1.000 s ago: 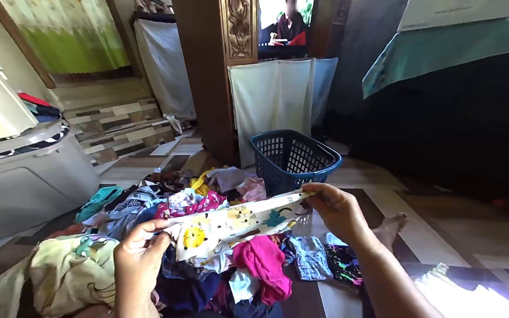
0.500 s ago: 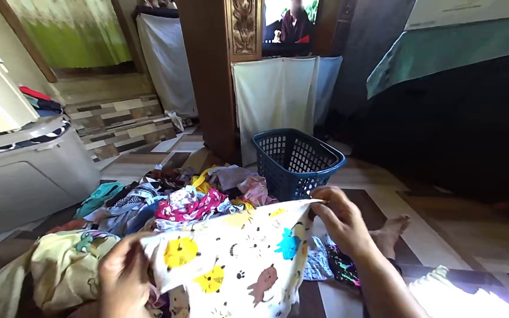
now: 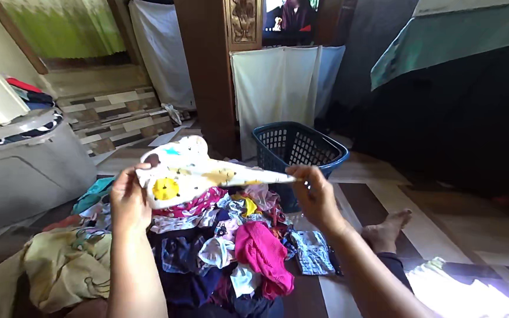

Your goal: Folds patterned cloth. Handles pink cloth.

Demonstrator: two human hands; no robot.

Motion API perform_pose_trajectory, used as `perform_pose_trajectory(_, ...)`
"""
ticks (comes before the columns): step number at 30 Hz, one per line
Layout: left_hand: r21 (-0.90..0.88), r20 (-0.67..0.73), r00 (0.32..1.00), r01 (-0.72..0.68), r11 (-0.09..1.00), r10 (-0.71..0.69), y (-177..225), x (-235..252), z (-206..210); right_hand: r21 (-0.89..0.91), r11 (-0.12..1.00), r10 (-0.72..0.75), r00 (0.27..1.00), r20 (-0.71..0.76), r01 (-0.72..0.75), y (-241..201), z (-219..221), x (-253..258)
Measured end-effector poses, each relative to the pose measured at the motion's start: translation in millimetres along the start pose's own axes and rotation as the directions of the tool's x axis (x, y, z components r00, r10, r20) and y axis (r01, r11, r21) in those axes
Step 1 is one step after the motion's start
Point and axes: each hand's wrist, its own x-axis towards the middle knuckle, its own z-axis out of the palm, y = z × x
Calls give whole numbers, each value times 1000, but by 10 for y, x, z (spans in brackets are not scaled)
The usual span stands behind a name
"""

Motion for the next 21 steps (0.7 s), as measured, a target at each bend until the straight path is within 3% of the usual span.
perform_pose_trajectory(5,288,-43,929,363,886,-367,-473,-815,-484,-13,984,171,904,391,-180,326,412,-936)
perform_pose_trajectory(9,281,-81,858,508,814,-508,-815,-1308,-678,-50,964,246,812,529,-259,483,634,-1381)
perform_pose_trajectory(13,297,-69,879,469,832,-472,-860,-1370,-684,2,970,210,844,494,-243,528,704,-1340)
perform_pose_trajectory(15,338,49,912,369,866,-408,-886,-1296,-737,75,973,152,855,496,-216,566,706,-1228)
perform_pose_trajectory(17,373,146,905,323,870,-399,-857,-1156,-724,124,957,148,812,565,-261,575,690,-1038)
perform_pose_trajectory(19,331,167,881,373,867,-443,-815,-987,-649,129,836,316,660,682,-534,487,656,-755)
perform_pose_trajectory(21,286,58,819,534,796,-571,-793,-851,-503,201,576,548,556,625,-792,460,750,-603)
